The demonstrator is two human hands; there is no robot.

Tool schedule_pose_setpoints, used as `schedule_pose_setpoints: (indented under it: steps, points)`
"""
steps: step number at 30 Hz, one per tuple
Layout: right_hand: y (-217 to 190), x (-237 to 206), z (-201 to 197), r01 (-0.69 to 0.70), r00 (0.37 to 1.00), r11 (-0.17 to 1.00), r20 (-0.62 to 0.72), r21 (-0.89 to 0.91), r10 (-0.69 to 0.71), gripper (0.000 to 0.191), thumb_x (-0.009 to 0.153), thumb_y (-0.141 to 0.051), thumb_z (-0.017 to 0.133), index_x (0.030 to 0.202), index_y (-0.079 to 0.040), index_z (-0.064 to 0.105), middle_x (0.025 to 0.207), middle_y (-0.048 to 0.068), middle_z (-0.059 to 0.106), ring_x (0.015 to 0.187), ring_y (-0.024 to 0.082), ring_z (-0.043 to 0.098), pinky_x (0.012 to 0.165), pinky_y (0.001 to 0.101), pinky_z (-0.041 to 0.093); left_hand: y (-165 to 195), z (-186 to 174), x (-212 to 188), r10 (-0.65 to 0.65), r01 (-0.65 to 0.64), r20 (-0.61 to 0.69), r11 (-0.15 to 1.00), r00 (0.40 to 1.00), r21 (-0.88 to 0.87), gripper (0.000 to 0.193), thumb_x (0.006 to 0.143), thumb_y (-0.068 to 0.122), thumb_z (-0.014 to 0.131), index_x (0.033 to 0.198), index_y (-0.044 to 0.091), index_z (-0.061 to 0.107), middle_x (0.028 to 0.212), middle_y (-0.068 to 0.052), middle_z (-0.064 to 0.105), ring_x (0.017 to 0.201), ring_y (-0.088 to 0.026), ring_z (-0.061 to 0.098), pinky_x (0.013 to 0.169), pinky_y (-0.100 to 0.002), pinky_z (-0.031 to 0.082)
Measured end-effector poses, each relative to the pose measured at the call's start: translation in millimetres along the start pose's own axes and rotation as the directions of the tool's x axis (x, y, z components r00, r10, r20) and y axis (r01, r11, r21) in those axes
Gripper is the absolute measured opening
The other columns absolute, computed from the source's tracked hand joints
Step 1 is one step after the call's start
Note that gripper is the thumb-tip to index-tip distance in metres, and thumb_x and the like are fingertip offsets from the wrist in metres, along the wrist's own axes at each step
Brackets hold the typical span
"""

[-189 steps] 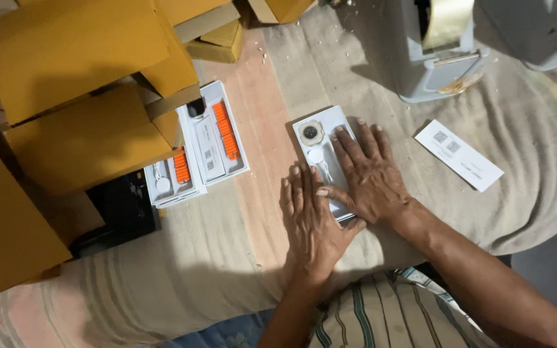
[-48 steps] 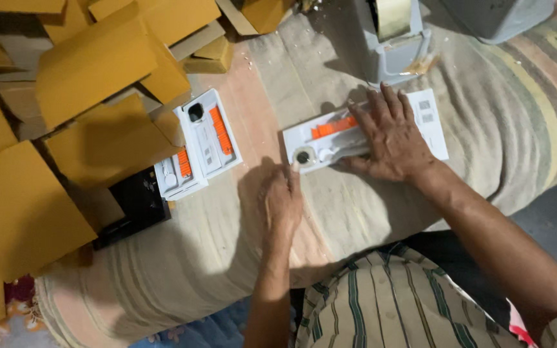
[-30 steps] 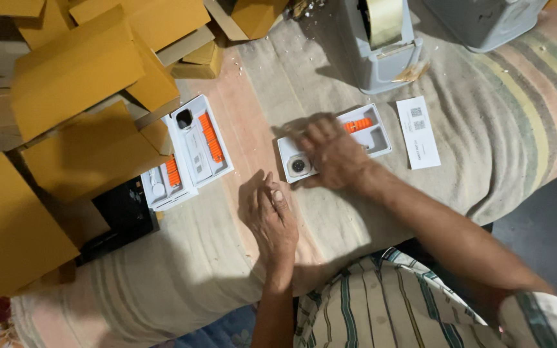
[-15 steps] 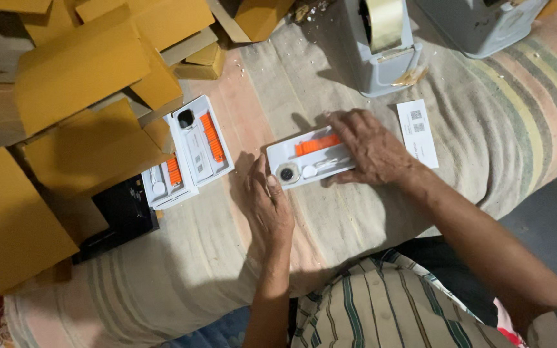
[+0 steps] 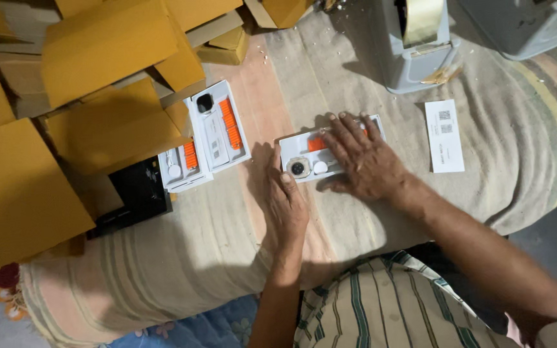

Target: The person packs smartwatch boxes: they place an orange watch band into a white inner tray, fit the watch face beside it, close the tray, wrap the box in clear plastic film, insert paperwork, and place the wrapped box into a brown shipping box. They repeat the packing cycle with additional boxes and papers.

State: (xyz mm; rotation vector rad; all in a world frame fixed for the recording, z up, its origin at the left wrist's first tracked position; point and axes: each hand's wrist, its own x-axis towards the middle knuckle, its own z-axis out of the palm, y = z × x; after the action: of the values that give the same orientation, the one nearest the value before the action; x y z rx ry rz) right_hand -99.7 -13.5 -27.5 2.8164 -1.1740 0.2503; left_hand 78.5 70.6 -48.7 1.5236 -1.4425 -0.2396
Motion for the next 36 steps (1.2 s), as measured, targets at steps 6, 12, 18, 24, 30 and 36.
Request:
schedule_pose_setpoints:
  steps: [6, 12, 18, 24, 30, 36]
  points:
    - [19, 5, -25, -0.006, 0.986, 0.993, 0.168, 0.115, -0.013, 0.129, 0.068, -0.072, 0.077, 0.157, 0.001, 0.021, 0.132, 0.026, 0.052, 0.125, 0.040, 0.050, 0.110, 0.0508, 0.037, 28, -20, -30, -0.320, 0.291, -0.056, 0.910, 0.946, -0.295, 0.052, 0.114, 0.027, 0.032, 0.156, -0.004, 0.037, 0.147, -0.018, 0.054, 0.135, -0.026, 0.058, 0.117, -0.039, 0.045]
    - [11, -9, -45, -0.203, 0.979, 0.926, 0.066, 0.319, 0.192, 0.150, 0.052, -0.063, 0.092, 0.156, 0.004, 0.008, 0.128, 0.031, 0.053, 0.121, 0.047, 0.050, 0.109, 0.0546, 0.036, 53, -3, -59, -0.412, 0.259, -0.063, 0.677, 0.909, -0.689, 0.068, 0.104, 0.020, 0.056, 0.161, 0.004, 0.022, 0.157, -0.018, 0.039, 0.139, -0.030, 0.045, 0.117, -0.044, 0.039]
    - [-24, -33, -69, -0.168, 0.979, 0.671, 0.043, 0.722, 0.199, 0.154, 0.053, -0.047, 0.096, 0.158, 0.001, -0.007, 0.133, 0.031, 0.055, 0.127, 0.045, 0.052, 0.116, 0.0524, 0.038, 47, 18, -25, -0.058, 0.180, 0.171, 0.225, 0.984, -0.958, 0.106, 0.085, 0.034, 0.080, 0.168, 0.010, 0.018, 0.157, -0.015, 0.042, 0.142, -0.029, 0.044, 0.121, -0.047, 0.038]
    - [-26, -72, -84, -0.146, 0.989, 0.588, 0.105, 0.796, 0.103, 0.149, 0.057, -0.039, 0.095, 0.158, -0.004, -0.008, 0.146, 0.031, 0.042, 0.132, 0.046, 0.046, 0.113, 0.0525, 0.040, 52, 14, -7, -0.013, 0.336, 0.340, -0.106, 0.940, -0.936, 0.115, 0.080, 0.020, 0.078, 0.172, 0.013, 0.008, 0.130, -0.013, 0.050, 0.129, -0.032, 0.053, 0.120, -0.051, 0.041]
    - [-7, -119, -65, -0.145, 0.961, 0.530, -0.008, 0.836, 0.275, 0.135, 0.062, -0.041, 0.091, 0.161, -0.010, 0.003, 0.153, 0.028, 0.039, 0.134, 0.043, 0.048, 0.112, 0.0530, 0.042, 36, 10, 60, 0.179, 0.489, 0.596, 0.416, 0.783, -0.767, 0.087, 0.079, 0.009, 0.080, 0.148, -0.006, 0.029, 0.122, -0.012, 0.048, 0.113, -0.025, 0.050, 0.121, -0.051, 0.042]
    - [-1, -163, -41, -0.302, 0.928, 0.429, 0.159, 0.851, 0.338, 0.129, 0.068, -0.042, 0.088, 0.162, -0.011, 0.005, 0.144, 0.024, 0.049, 0.132, 0.038, 0.052, 0.113, 0.0521, 0.041, 93, 35, 126, 0.113, -0.579, 0.787, 0.741, 0.607, 0.340, 0.122, 0.059, 0.024, 0.084, 0.161, 0.006, 0.019, 0.118, -0.023, 0.055, 0.114, -0.043, 0.054, 0.106, -0.053, 0.038]
